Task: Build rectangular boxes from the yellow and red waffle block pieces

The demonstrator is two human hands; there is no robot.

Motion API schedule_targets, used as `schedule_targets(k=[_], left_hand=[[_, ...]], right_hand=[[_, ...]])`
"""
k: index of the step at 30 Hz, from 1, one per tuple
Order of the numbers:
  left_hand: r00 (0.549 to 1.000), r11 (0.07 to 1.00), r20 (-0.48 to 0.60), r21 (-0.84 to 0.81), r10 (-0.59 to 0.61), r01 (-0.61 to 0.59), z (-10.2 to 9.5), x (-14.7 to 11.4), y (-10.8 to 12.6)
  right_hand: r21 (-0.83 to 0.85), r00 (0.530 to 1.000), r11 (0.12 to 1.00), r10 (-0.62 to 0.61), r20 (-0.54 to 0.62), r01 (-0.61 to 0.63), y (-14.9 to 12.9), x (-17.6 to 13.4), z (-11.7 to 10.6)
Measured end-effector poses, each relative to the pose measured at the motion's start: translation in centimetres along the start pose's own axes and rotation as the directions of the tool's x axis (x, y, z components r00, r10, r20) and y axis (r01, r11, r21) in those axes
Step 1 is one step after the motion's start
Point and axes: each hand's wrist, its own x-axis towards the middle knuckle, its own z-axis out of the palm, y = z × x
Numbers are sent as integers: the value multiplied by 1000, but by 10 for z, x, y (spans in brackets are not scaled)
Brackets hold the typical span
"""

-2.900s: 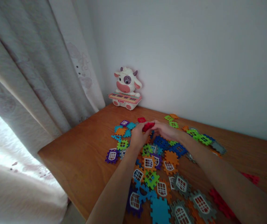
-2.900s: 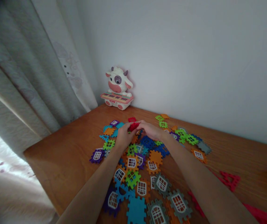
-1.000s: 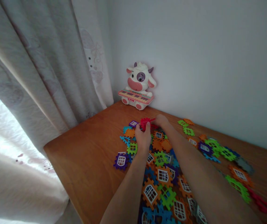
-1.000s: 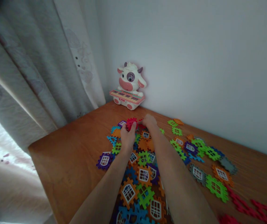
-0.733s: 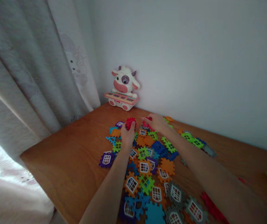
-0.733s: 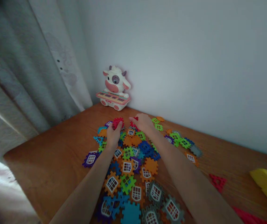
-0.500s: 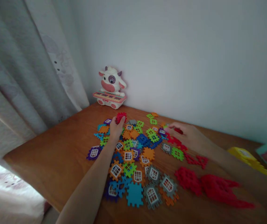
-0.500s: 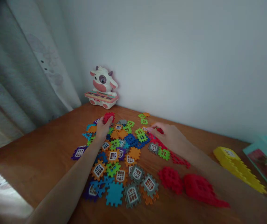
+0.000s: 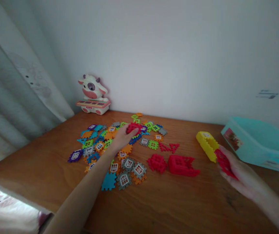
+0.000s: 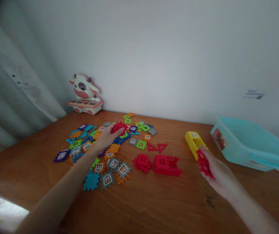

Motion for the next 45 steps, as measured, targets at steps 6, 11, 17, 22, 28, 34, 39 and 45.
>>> schedule_targets(k=[6,11,17,22,28,34,39,45], left_hand=[[998,978,30,200,56,-61,89,-35,3],[996,954,-7,290,84,-79,106,-50,-11],[992,883,0,457,125,-112,101,-55,-23],[993,835,14,539,118,-107,98,-58,-29],[993,778,65,618,94,-114,99,-63,-26],[986,755,99,635,134,-166,102,-65,-24],[967,728,107,641,230,-244,102,-65,-22],[943,711,151,625,295,-323,104,-68,-17]], right_hand=[[164,990,986,6,142,-30,38,6,25],[-218,969,946,-246,4,240,64,9,32],[-496,918,773,-346,196,396,70,-3,26],[-585,916,707,-342,209,397,70,-11,24],[-575,849,633,-466,251,518,73,-11,21],[-453,761,616,-575,302,645,67,-12,17],[-215,724,704,-584,367,677,61,-27,18],[-289,680,642,-521,516,710,61,-34,25]])
